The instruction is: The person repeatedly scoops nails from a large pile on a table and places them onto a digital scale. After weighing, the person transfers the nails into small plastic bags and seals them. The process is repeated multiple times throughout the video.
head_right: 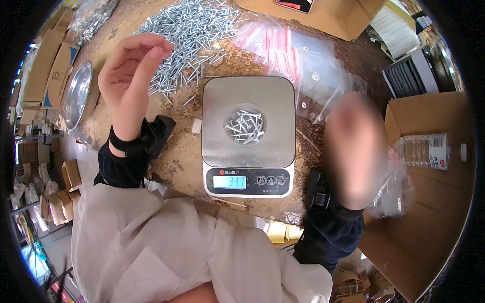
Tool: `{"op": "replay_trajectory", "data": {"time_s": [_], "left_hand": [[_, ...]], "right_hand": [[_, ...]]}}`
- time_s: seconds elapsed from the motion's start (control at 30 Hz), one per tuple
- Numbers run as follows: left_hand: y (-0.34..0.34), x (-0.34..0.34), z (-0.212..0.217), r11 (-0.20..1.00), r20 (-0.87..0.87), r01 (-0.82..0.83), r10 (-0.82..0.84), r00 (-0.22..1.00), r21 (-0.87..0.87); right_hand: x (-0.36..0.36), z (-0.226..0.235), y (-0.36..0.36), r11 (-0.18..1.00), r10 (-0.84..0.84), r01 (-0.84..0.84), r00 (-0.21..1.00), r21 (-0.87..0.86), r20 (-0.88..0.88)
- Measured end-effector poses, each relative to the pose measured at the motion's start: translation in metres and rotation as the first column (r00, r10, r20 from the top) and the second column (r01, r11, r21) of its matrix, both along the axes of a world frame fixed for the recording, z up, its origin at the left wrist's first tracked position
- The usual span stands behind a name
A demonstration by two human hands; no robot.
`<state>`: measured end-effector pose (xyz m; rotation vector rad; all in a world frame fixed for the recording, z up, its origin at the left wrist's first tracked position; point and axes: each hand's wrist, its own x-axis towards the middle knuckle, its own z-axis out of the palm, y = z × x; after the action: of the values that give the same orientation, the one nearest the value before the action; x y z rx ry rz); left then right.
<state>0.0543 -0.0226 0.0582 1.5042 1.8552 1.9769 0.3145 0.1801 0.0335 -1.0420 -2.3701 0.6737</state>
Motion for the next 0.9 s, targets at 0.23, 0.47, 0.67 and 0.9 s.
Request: {"op": "replay_trajectory", "data": {"time_s": [0.23, 0.47, 0.67, 0.9], "left_hand": [[0.000, 0.004, 0.002, 1.000, -0.004, 0.014, -0.014, 1.000, -0.016], [0.003, -0.024, 0.004, 0.928, -0.336, -0.351, 0.294, 0.895, -0.123], [-0.004, 0.002, 0.009, 0.978, -0.424, -0.054, -0.037, 0.905, -0.200], [-0.009, 0.075, 0.011, 0.844, -0.274, 0.423, -0.515, 0.812, -0.331]], "right_hand": [[-0.003, 0.006, -0.004, 0.999, -0.029, 0.025, 0.989, -0.026, -0.146], [-0.001, 0.000, -0.005, 0.998, -0.038, 0.025, 0.968, -0.054, -0.249], [-0.006, 0.034, -0.034, 0.952, 0.216, -0.128, 0.925, 0.279, -0.313], [-0.002, 0.046, -0.079, 0.677, 0.671, -0.506, 0.723, 0.534, -0.166]]}}
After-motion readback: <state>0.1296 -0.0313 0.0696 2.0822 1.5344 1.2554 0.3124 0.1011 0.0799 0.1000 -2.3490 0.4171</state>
